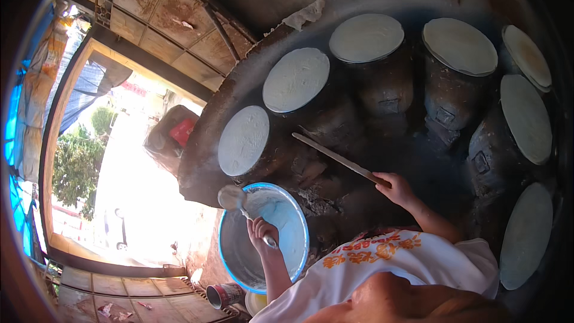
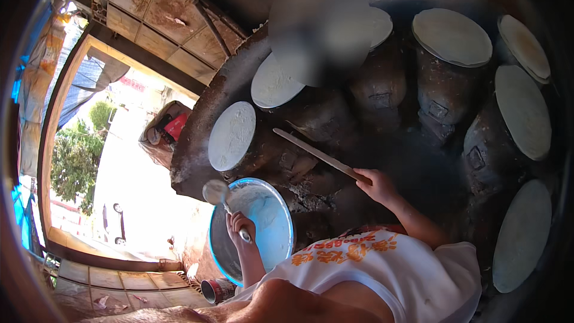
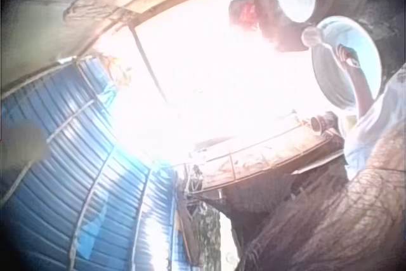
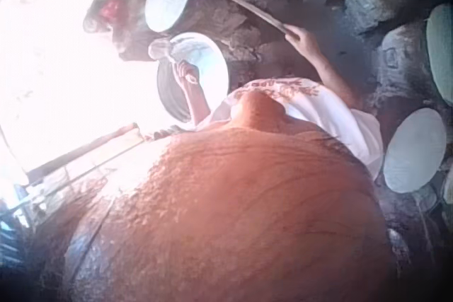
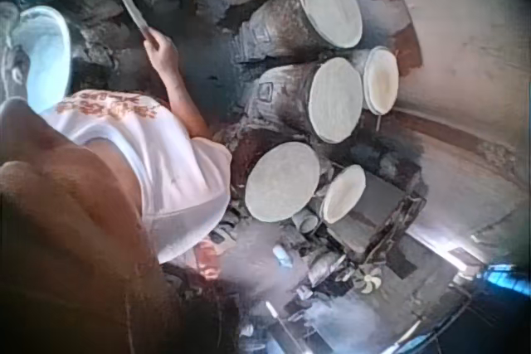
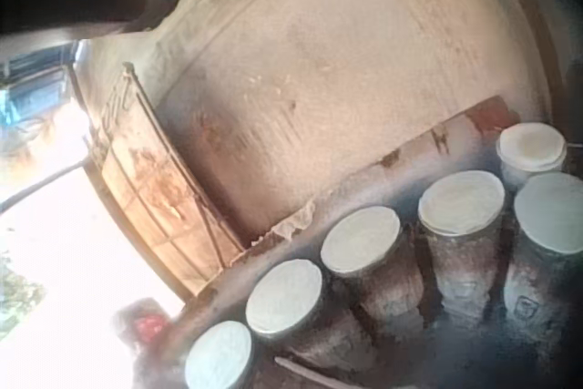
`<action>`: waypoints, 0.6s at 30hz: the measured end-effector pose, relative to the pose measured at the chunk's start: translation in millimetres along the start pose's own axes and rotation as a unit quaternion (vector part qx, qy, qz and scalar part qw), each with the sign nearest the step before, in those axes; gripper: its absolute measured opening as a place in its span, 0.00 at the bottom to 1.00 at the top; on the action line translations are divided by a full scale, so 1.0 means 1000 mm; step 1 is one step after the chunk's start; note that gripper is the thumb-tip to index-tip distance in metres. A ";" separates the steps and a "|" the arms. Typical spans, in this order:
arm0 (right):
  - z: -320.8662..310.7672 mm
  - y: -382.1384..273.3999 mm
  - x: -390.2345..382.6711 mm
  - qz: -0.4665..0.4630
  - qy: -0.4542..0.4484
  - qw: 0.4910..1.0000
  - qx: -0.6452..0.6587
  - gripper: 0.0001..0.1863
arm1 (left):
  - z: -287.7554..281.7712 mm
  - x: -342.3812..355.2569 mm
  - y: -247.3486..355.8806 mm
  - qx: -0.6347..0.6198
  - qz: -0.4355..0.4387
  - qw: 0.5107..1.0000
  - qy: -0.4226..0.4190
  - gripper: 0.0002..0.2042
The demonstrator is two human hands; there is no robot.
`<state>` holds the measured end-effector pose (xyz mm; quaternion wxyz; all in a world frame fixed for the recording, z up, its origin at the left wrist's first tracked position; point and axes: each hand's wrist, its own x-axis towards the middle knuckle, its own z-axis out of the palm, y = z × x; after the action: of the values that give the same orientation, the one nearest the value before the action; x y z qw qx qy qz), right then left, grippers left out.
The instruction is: The person spreads batter onto multiple circular heating elements using a ladle and a wooden stick, then flips the cooked thin sheets by hand.
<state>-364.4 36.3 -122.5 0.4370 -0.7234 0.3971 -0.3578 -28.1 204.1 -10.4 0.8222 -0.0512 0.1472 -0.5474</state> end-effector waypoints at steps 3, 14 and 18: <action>0.006 0.015 0.038 0.005 0.035 0.998 0.054 0.18 | -0.056 0.082 0.096 -0.009 0.150 0.959 0.242 0.14; -0.076 0.016 0.293 -0.006 -0.066 0.996 -0.060 0.19 | -0.159 0.260 0.137 0.184 0.164 0.826 0.508 0.09; -0.076 0.016 0.375 -0.074 -0.031 0.995 -0.060 0.16 | -0.161 0.333 0.113 0.273 0.139 0.804 0.509 0.09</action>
<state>-273.6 -327.6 -45.8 0.3771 -0.7867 0.3497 -0.3416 142.8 -44.2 -253.1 0.6766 0.4824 0.3946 -0.3923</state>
